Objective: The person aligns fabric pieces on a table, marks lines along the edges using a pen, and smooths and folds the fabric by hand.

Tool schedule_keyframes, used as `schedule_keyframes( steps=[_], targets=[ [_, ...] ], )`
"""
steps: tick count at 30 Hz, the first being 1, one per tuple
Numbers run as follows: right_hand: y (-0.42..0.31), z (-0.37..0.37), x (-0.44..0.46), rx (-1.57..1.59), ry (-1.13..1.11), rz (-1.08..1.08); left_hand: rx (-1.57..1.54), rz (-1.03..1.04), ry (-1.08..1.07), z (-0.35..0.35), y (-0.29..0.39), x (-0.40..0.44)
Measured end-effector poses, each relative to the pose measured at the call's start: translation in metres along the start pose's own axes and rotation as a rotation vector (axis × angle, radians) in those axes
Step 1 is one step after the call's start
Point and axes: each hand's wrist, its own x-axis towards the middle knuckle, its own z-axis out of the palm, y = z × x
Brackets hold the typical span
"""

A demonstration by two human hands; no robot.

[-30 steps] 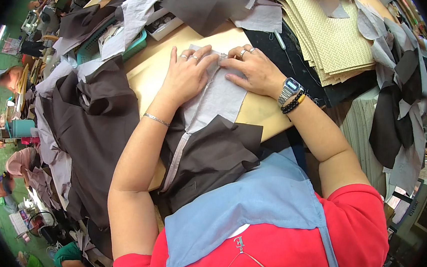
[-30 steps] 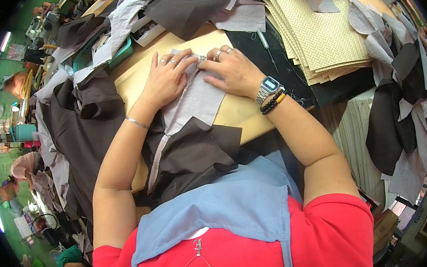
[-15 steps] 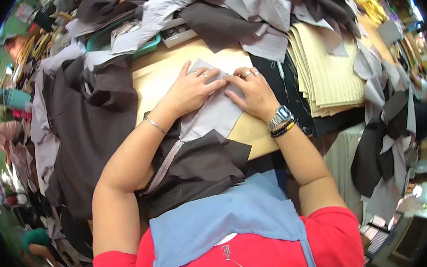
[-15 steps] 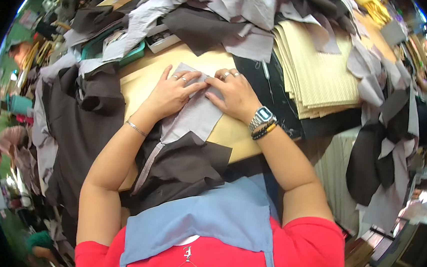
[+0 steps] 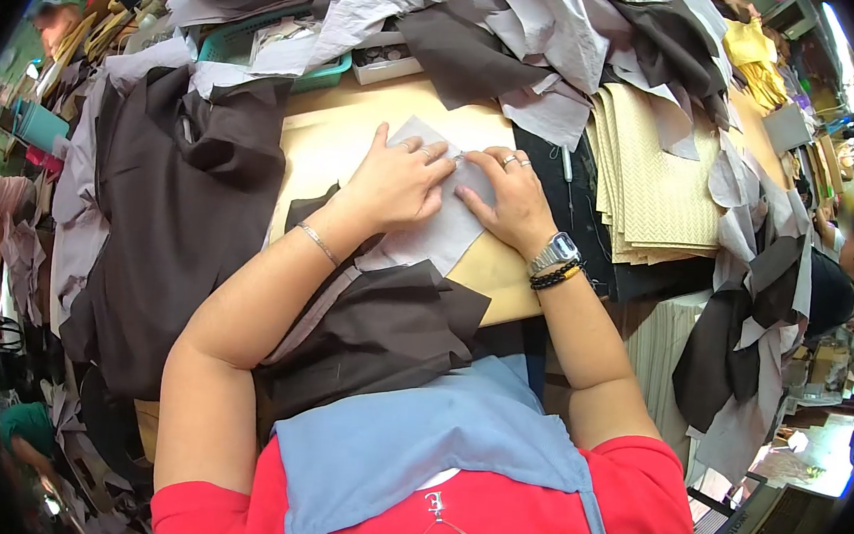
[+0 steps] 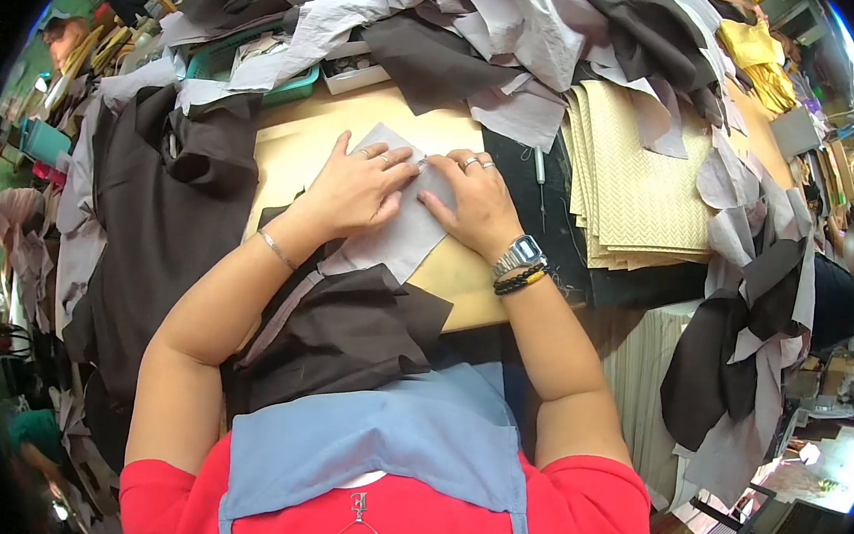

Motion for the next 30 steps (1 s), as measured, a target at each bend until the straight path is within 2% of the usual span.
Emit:
schedule_keyframes(
  steps=[7, 13, 16, 19, 30],
  targets=[
    [0.001, 0.001, 0.001, -0.084, -0.01, -0.063, 0.008, -0.044, 0.034, 0.007, 0.008, -0.005],
    [-0.007, -0.004, 0.002, -0.189, -0.082, 0.065, 0.022, -0.082, 0.011, 0.007, 0.014, -0.007],
    [-0.002, 0.002, -0.001, -0.165, 0.06, 0.053, 0.031, -0.094, 0.004, 0.007, 0.016, -0.008],
    [-0.001, -0.002, -0.001, -0.013, -0.025, -0.136, 0.051, -0.094, 0.012, 0.012, 0.015, -0.009],
    [-0.001, -0.001, 0.001, -0.051, -0.08, -0.128, 0.018, -0.075, 0.041, 0.01, 0.011, -0.016]
  ],
)
